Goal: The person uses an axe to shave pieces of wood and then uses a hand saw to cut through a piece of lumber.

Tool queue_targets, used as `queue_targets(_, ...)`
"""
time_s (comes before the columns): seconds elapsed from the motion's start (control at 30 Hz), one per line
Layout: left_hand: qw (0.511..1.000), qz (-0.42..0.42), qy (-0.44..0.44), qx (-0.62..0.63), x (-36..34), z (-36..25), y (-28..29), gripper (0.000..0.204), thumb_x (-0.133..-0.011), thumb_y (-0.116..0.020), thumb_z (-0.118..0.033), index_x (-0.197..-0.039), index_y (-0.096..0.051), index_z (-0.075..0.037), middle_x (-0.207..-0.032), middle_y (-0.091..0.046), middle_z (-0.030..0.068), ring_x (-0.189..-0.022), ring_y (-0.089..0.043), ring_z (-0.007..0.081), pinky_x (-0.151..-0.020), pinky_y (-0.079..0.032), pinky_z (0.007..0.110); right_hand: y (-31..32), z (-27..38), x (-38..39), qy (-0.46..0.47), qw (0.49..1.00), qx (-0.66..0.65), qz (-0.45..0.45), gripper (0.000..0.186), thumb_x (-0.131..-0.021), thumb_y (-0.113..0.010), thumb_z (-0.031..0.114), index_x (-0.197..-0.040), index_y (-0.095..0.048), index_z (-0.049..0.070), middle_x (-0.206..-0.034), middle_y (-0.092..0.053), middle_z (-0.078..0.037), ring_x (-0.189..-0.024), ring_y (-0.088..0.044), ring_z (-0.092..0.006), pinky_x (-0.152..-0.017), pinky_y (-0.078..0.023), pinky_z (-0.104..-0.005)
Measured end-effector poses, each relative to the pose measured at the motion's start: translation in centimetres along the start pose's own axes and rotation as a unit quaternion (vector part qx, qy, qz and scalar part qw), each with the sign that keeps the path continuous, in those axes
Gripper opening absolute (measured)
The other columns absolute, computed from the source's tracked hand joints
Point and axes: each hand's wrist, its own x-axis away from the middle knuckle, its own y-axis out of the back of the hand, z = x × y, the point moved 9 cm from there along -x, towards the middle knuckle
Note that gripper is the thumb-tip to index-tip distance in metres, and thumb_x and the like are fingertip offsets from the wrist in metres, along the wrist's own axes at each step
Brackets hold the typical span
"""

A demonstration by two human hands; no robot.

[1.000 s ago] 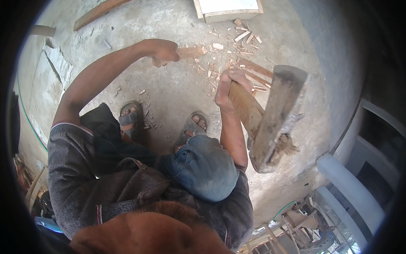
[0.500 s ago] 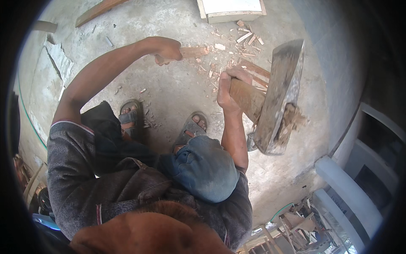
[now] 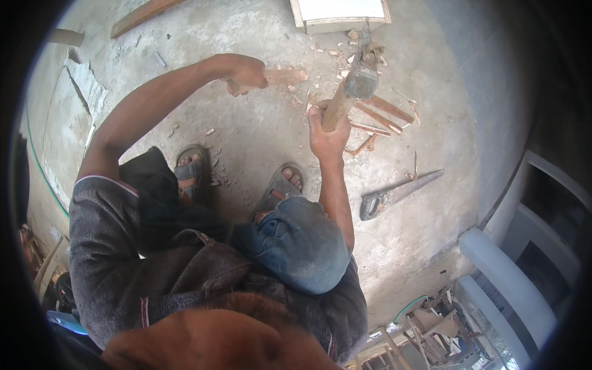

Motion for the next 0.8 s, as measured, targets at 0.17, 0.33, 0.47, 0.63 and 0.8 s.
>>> queue_targets(0.17,1.0,0.008,-0.017,0.006,-0.4,-0.7,0.1,0.029,-0.081,-0.05,-0.021,-0.086,-0.058,0.006,-0.071,-0.058,0.0135,-0.056,-0.059,0.024,-0.054,-0.05,0.038,-2.5,-13.2,2.3,-0.153,0.978,0.123,0.077,0.01,-0.081,-0.06,0.005,-0.091,-0.06,0.001,-0.073,-0.06,-0.006,-0.069,-0.06,-0.016,-0.063,-0.046,-0.0294)
queue_targets(0.33,1.0,0.005,-0.009,0.009,-0.3,0.1,-1.8,0.028,-0.081,-0.05,-0.022,-0.084,-0.057,0.005,-0.07,-0.058,0.0131,-0.055,-0.059,0.0234,-0.054,-0.049,0.039,-3.8,-14.0,3.4,-0.305,0.948,-0.044,0.083,0.011,-0.08,-0.062,0.002,-0.088,-0.055,0.0,-0.062,-0.052,-0.005,-0.044,-0.049,-0.0124,-0.042,-0.041,-0.0258)
queue_targets(0.47,1.0,-0.008,0.009,0.002,0.4,0.1,-0.6,0.026,-0.08,-0.05,-0.021,-0.082,-0.057,0.004,-0.07,-0.058,0.0119,-0.055,-0.059,0.0227,-0.053,-0.047,0.04,0.1,-0.4,0.9,-0.018,0.998,-0.057,0.016,0.011,-0.082,-0.064,0.001,-0.088,-0.055,0.001,-0.072,-0.056,-0.003,-0.058,-0.051,-0.009,-0.053,-0.042,-0.0255)
queue_targets(0.63,1.0,0.002,0.008,-0.013,0.5,-0.6,0.0,0.027,-0.079,-0.051,-0.022,-0.084,-0.057,0.004,-0.072,-0.059,0.0116,-0.058,-0.06,0.0226,-0.054,-0.046,0.04,-0.8,0.9,1.2,0.175,0.984,-0.033,0.024,0.011,-0.082,-0.06,-0.002,-0.092,-0.057,0.0,-0.074,-0.057,-0.01,-0.067,-0.055,-0.0165,-0.062,-0.044,-0.0303)
queue_targets(0.8,1.0,-0.013,-0.007,-0.006,-0.7,-0.8,-0.9,0.03,-0.08,-0.052,-0.024,-0.087,-0.057,0.005,-0.074,-0.06,0.0137,-0.058,-0.06,0.0243,-0.056,-0.049,0.04,-3.5,-20.6,3.8,-0.198,0.954,0.203,0.1,0.017,-0.077,-0.062,0.005,-0.092,-0.055,0.002,-0.07,-0.056,-0.007,-0.062,-0.057,-0.0153,-0.056,-0.046,-0.0303)
